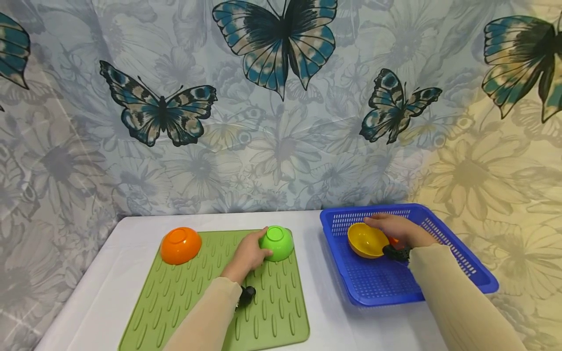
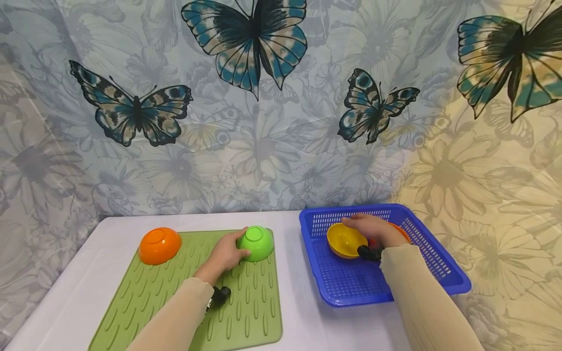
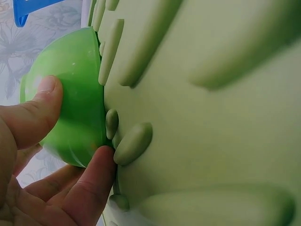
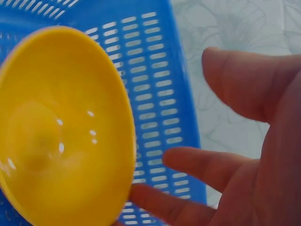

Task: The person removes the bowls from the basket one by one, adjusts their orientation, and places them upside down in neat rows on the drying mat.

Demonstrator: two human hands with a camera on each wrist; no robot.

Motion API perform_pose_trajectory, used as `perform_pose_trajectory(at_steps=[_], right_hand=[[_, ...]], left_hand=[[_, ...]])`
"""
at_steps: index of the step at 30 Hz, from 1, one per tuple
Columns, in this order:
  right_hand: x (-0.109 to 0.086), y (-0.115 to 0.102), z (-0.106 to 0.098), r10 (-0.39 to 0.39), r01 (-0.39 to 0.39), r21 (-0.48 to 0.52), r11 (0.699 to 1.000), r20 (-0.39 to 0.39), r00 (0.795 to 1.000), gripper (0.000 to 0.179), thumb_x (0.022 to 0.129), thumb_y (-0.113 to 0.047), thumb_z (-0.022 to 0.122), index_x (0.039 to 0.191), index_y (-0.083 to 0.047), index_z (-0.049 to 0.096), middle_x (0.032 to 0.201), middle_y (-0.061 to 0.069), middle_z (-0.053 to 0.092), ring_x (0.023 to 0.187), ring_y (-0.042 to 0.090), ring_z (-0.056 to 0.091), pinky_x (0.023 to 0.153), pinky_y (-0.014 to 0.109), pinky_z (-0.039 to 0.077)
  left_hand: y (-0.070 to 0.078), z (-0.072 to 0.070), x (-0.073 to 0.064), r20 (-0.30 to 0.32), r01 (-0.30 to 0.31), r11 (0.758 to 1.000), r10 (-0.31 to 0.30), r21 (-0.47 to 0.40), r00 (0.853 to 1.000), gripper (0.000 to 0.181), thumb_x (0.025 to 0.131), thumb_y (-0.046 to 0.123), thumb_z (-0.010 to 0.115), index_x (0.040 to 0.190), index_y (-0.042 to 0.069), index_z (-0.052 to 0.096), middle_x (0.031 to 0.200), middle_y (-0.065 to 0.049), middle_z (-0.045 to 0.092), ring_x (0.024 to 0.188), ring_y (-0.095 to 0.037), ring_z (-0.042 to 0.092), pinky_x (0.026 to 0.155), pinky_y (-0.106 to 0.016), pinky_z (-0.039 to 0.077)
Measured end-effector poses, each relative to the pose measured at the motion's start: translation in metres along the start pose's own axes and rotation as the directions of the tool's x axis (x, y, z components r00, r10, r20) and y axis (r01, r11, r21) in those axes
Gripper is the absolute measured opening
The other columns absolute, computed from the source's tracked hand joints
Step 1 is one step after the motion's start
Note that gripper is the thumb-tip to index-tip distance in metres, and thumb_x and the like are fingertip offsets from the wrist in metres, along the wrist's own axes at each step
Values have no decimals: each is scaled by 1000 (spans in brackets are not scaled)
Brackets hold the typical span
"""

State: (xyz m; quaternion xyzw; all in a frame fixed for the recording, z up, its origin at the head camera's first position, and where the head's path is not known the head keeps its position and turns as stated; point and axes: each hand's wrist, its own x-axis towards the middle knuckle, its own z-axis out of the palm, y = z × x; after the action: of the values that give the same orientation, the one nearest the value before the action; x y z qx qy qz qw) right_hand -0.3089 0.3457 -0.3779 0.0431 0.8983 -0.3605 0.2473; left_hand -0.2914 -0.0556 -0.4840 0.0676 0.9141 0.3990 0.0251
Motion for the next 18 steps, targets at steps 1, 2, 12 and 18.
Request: perform_pose_trajectory(at_steps=[1, 2, 12, 18], right_hand=[[0, 0, 0, -1, 1, -9, 1000, 3, 1000, 91, 99, -59, 49, 153, 8, 21, 151, 37, 26, 130, 57, 35, 88, 70, 45], [0, 0, 1, -4, 4, -11, 1000, 6, 1000, 88, 99, -57, 49, 153, 8, 24, 150, 36, 29, 129, 56, 38, 87, 70, 46], [2, 6, 9, -102, 79, 150, 985, 149, 984, 66, 104, -35, 52, 146, 14, 36, 147, 33, 36, 132, 50, 36, 102, 61, 40], [7, 16, 10, -66, 18, 208, 978, 222, 973, 59, 102, -35, 55, 143, 7, 44, 142, 27, 43, 122, 46, 47, 88, 57, 52]], left_hand=[[0, 0, 0, -1, -1, 1000, 1, -4, 1000, 77, 83, 15, 81, 152, 12, 45, 143, -21, 50, 132, -40, 44, 109, -52, 35], [-1, 1, 0, -2, -2, 1000, 2, -6, 1000, 78, 83, 15, 82, 152, 12, 45, 143, -21, 50, 133, -40, 44, 110, -52, 35], [0, 0, 0, -6, 1, 1000, -1, -12, 1000, 78, 83, 14, 82, 151, 13, 45, 143, -21, 51, 132, -40, 44, 109, -52, 36], [0, 0, 0, -8, -9, 1000, 9, -6, 1000, 77, 83, 15, 82, 151, 12, 45, 142, -20, 52, 132, -39, 45, 109, -51, 36]])
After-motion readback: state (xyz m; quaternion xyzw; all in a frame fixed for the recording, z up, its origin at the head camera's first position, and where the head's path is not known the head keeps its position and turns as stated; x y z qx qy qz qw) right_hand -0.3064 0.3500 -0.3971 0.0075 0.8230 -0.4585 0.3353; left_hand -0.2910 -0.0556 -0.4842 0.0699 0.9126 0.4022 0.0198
